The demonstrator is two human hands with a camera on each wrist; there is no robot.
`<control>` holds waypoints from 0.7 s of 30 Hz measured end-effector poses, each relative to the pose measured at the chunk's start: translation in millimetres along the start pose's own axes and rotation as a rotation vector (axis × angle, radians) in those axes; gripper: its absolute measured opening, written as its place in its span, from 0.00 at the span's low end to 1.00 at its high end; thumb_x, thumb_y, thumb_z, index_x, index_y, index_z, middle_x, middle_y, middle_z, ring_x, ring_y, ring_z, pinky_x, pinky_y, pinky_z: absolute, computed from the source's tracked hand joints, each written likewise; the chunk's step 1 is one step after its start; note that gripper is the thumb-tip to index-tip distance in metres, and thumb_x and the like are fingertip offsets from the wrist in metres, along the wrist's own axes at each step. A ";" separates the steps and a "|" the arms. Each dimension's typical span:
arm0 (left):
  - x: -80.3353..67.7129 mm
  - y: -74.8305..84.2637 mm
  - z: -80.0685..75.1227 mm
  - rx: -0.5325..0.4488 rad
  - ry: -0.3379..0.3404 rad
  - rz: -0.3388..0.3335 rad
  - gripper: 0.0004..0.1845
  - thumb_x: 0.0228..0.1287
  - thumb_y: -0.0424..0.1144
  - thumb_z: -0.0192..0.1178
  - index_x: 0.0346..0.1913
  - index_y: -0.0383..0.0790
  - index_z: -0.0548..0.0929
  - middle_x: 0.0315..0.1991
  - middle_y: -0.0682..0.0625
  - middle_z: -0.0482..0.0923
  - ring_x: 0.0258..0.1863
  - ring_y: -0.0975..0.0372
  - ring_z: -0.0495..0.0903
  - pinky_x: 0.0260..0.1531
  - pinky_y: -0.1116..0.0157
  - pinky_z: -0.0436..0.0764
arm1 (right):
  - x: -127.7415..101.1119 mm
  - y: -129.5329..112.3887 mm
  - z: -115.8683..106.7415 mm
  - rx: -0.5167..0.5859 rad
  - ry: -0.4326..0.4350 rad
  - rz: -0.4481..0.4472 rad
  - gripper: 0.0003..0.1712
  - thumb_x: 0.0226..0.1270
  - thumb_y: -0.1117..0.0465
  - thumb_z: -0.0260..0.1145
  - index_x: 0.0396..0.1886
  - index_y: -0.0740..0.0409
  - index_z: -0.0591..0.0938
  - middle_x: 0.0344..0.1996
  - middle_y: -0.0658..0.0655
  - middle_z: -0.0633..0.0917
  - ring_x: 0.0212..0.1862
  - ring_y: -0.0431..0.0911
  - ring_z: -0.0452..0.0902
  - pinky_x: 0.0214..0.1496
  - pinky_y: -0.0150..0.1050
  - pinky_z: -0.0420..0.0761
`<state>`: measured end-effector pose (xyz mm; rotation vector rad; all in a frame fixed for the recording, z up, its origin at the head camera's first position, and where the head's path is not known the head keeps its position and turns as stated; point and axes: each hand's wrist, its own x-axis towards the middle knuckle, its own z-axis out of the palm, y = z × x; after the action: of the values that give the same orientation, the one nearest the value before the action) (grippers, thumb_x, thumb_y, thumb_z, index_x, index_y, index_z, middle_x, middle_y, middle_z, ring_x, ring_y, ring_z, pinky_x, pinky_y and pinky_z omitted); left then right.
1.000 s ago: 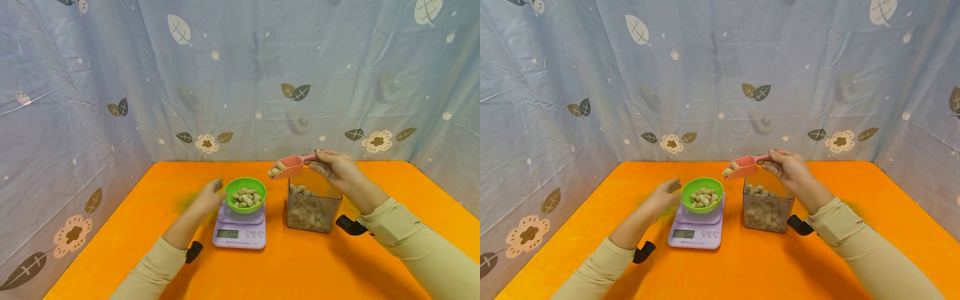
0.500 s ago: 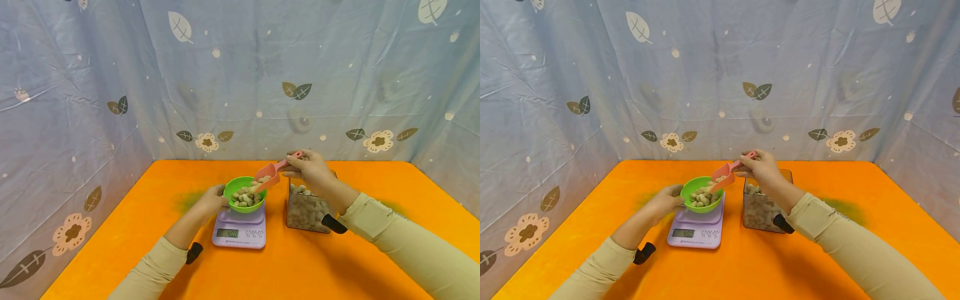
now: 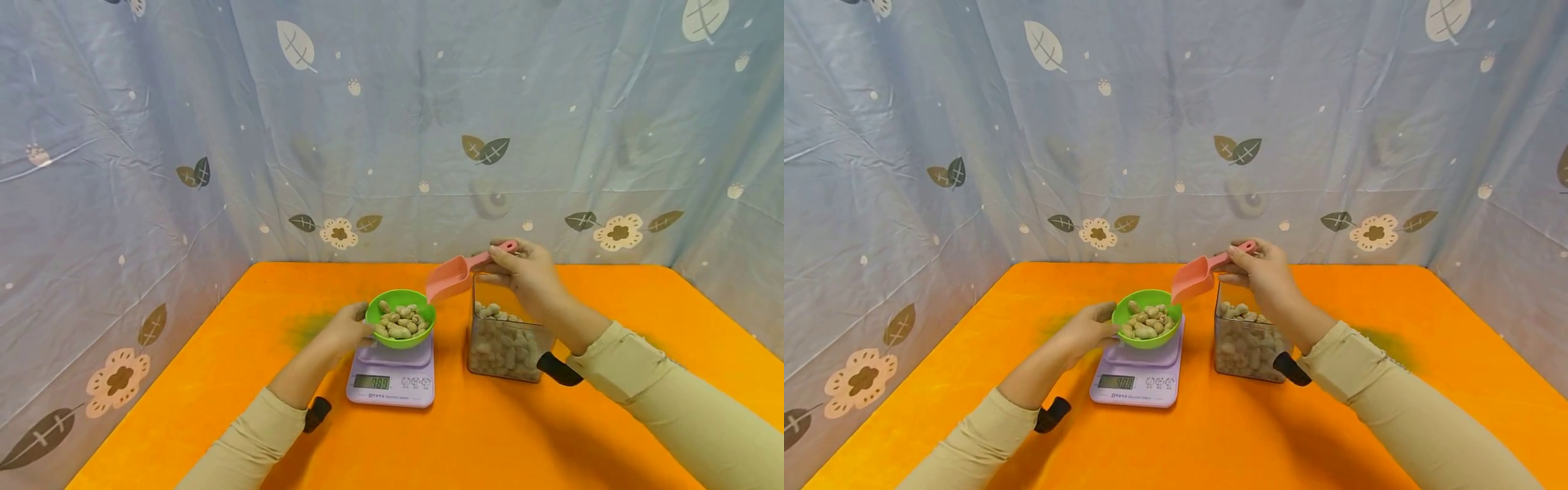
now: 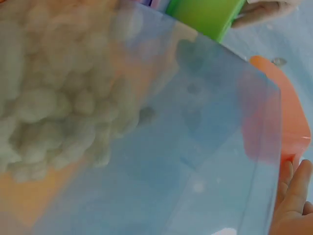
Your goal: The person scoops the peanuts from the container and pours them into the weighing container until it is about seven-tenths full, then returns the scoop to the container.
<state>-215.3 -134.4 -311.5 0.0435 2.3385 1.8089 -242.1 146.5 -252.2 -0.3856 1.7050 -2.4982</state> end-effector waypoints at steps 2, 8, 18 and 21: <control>-0.5 -0.2 -0.6 0.011 0.004 0.007 0.31 0.69 0.19 0.45 0.71 0.16 0.46 0.70 0.23 0.48 0.61 0.38 0.69 0.55 0.51 0.77 | -3.3 -3.6 -8.9 0.059 0.000 -0.018 0.11 0.72 0.67 0.58 0.48 0.68 0.69 0.30 0.56 0.87 0.33 0.44 0.86 0.38 0.34 0.86; -4.9 -0.4 -3.1 0.042 0.047 0.031 0.31 0.68 0.21 0.46 0.71 0.18 0.49 0.71 0.25 0.50 0.67 0.38 0.61 0.62 0.49 0.71 | -14.3 -16.8 -39.8 0.165 -0.018 -0.105 0.04 0.69 0.68 0.61 0.35 0.65 0.77 0.32 0.60 0.88 0.35 0.48 0.87 0.38 0.38 0.86; -14.8 1.2 -11.8 0.123 0.107 0.088 0.30 0.71 0.26 0.47 0.72 0.22 0.53 0.71 0.29 0.55 0.69 0.39 0.59 0.67 0.46 0.63 | -29.4 -9.1 -84.8 -0.195 0.168 -0.061 0.09 0.68 0.59 0.65 0.27 0.55 0.79 0.33 0.45 0.84 0.35 0.38 0.81 0.39 0.28 0.82; -17.1 2.1 -14.3 0.151 0.124 0.110 0.30 0.71 0.27 0.48 0.72 0.22 0.54 0.71 0.29 0.56 0.67 0.39 0.61 0.66 0.46 0.64 | -29.4 0.0 -89.9 -0.357 0.204 0.019 0.09 0.69 0.55 0.64 0.29 0.51 0.78 0.33 0.41 0.80 0.36 0.37 0.75 0.39 0.26 0.80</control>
<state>-201.1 -149.9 -303.8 0.0848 2.6038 1.7251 -236.9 234.0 -287.7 -0.1394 2.2290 -2.2824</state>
